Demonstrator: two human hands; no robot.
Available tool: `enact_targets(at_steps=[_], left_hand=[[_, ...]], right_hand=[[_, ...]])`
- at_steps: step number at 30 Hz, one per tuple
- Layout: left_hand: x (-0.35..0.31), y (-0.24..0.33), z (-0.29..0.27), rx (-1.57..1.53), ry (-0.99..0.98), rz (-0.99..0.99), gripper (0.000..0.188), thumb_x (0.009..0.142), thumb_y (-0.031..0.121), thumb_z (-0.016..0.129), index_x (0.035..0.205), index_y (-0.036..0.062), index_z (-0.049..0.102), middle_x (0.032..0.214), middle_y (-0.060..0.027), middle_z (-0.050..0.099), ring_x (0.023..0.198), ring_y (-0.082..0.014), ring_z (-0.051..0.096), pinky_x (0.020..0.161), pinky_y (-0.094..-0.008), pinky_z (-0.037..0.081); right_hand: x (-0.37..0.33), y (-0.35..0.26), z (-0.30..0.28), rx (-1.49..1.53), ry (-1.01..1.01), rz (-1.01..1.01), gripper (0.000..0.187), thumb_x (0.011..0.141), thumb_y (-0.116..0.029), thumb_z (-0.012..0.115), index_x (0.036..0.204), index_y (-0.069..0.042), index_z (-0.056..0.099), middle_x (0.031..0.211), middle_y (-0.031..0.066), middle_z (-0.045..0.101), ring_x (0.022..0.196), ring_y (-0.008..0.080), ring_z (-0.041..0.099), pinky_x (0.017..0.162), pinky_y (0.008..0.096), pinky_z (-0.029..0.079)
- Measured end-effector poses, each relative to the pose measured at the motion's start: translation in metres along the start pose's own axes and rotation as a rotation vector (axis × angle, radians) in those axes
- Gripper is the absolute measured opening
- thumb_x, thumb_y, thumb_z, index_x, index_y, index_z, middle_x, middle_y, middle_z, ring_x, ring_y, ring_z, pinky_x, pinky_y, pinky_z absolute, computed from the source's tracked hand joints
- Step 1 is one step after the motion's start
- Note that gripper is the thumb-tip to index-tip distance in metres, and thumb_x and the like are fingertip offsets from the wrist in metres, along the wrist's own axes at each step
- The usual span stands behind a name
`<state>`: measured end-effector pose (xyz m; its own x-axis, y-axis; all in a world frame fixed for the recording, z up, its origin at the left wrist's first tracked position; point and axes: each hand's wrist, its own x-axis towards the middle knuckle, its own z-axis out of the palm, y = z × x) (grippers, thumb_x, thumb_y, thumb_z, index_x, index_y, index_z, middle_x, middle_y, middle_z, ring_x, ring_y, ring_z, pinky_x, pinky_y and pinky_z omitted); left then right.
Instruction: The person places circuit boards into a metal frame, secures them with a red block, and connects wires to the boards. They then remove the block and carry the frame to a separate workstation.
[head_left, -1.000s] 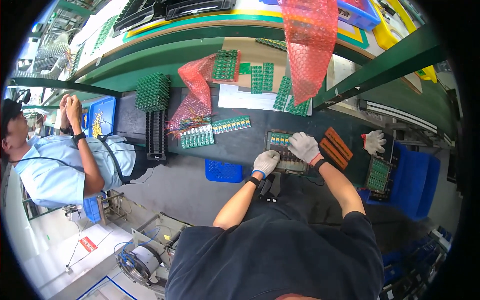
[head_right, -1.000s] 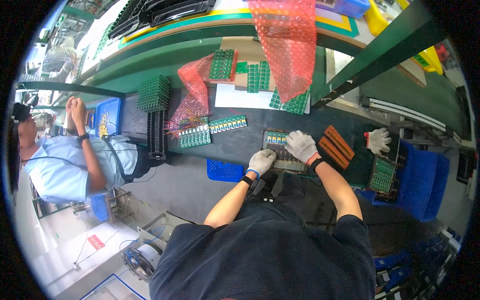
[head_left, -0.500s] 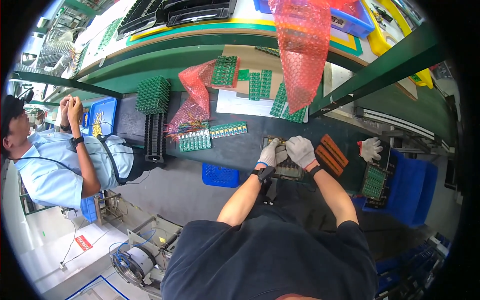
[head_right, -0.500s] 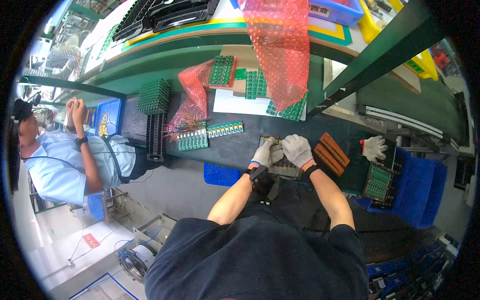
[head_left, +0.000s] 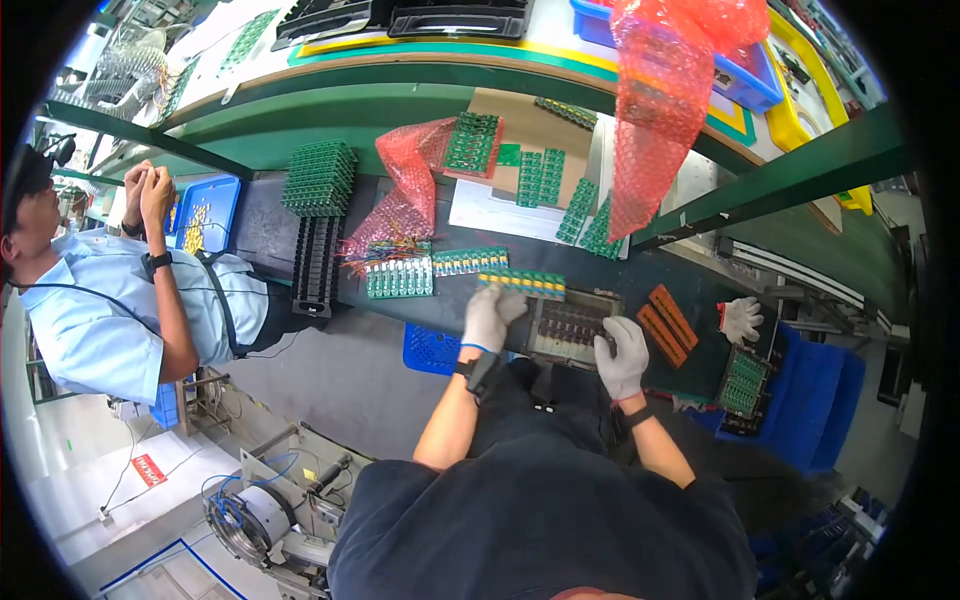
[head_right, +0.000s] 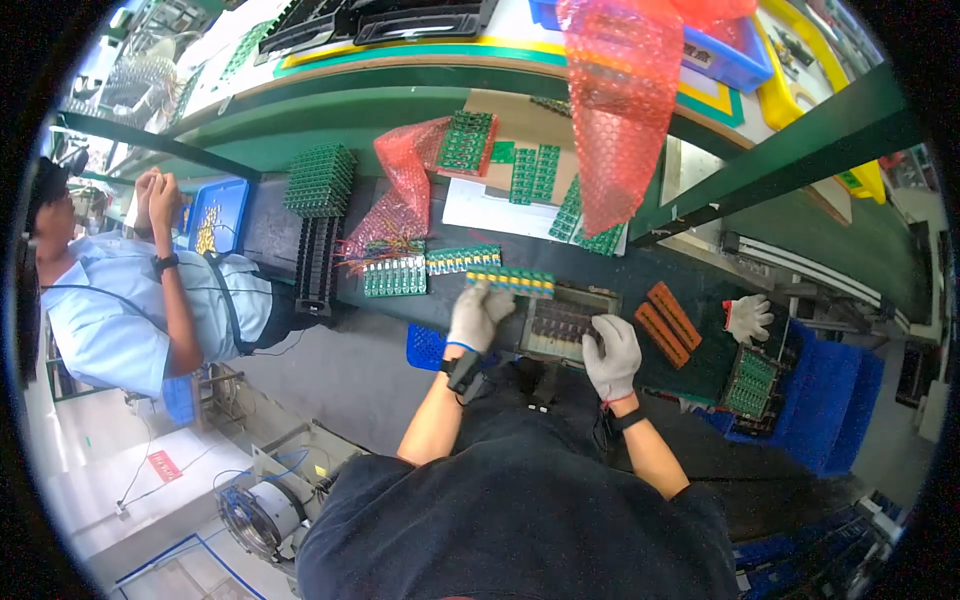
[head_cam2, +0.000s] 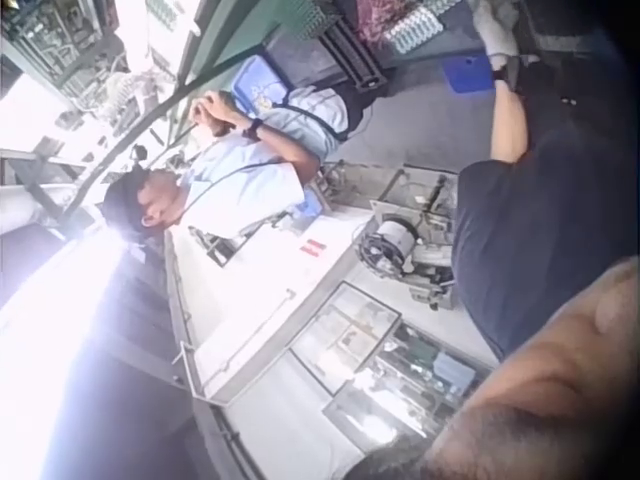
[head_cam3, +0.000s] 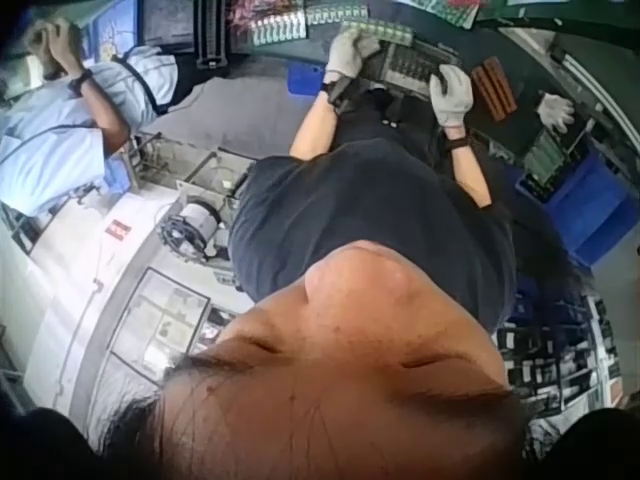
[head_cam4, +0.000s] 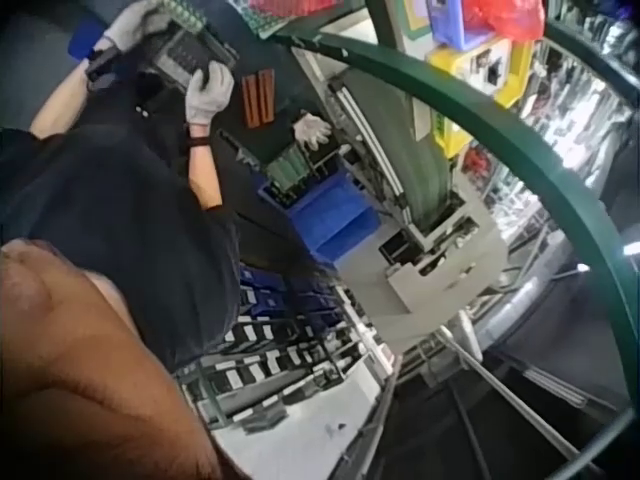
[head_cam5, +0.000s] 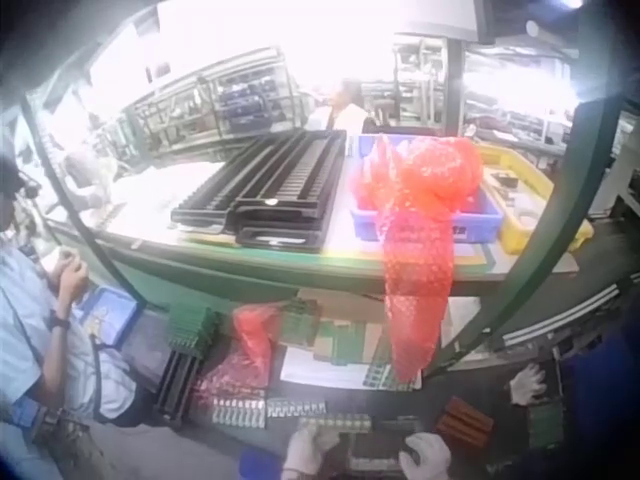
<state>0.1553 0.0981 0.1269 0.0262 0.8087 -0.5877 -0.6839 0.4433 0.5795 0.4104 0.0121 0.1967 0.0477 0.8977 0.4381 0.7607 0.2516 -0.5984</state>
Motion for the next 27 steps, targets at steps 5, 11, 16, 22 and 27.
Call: enact_targets(at_steps=[5,11,16,22,27], left_hand=[[0.049,0.03,-0.057,-0.11,0.149,0.062,0.022,0.104,0.017,0.054,0.117,-0.0002,0.058,0.102,-0.0221,0.07,0.09,-0.036,0.073,0.076,-0.0466,0.063],[0.073,0.036,-0.069,-0.092,0.202,0.085,0.02,0.104,0.018,0.054,0.115,0.0007,0.058,0.101,-0.0209,0.069,0.084,-0.034,0.073,0.072,-0.0458,0.063],[0.08,0.047,-0.078,-0.045,0.294,0.103,0.019,0.103,0.017,0.057,0.114,0.001,0.058,0.097,-0.019,0.069,0.079,-0.0323,0.073,0.065,-0.0434,0.063],[0.074,0.044,-0.063,0.131,0.3,0.111,0.011,0.103,0.015,0.057,0.102,0.0038,0.057,0.08,-0.0115,0.062,0.065,-0.0264,0.065,0.055,-0.0383,0.055],[0.091,0.047,-0.092,0.164,0.245,0.063,0.012,0.1,0.012,0.062,0.098,0.0029,0.054,0.073,-0.0106,0.059,0.047,-0.0225,0.055,0.04,-0.0367,0.043]], right_hand=[[-0.034,-0.002,0.016,0.048,-0.176,0.309,0.022,0.085,-0.012,0.075,0.105,-0.005,0.074,0.108,0.0121,0.071,0.093,0.0297,0.071,0.081,0.0385,0.057],[-0.055,0.006,0.025,0.084,-0.321,0.458,0.019,0.088,-0.016,0.072,0.103,-0.005,0.076,0.109,0.0115,0.072,0.096,0.0309,0.071,0.082,0.0388,0.058],[-0.061,0.007,0.034,0.085,-0.335,0.482,0.019,0.089,-0.017,0.071,0.103,-0.005,0.076,0.108,0.0125,0.072,0.098,0.033,0.071,0.084,0.0405,0.057],[-0.065,0.009,0.029,0.085,-0.355,0.556,0.021,0.089,-0.019,0.069,0.103,-0.005,0.076,0.108,0.0135,0.072,0.1,0.0348,0.07,0.088,0.0418,0.056],[-0.061,0.003,0.028,0.05,-0.356,0.504,0.021,0.089,-0.018,0.069,0.102,-0.004,0.075,0.104,0.0135,0.071,0.097,0.0316,0.071,0.086,0.0381,0.057]])
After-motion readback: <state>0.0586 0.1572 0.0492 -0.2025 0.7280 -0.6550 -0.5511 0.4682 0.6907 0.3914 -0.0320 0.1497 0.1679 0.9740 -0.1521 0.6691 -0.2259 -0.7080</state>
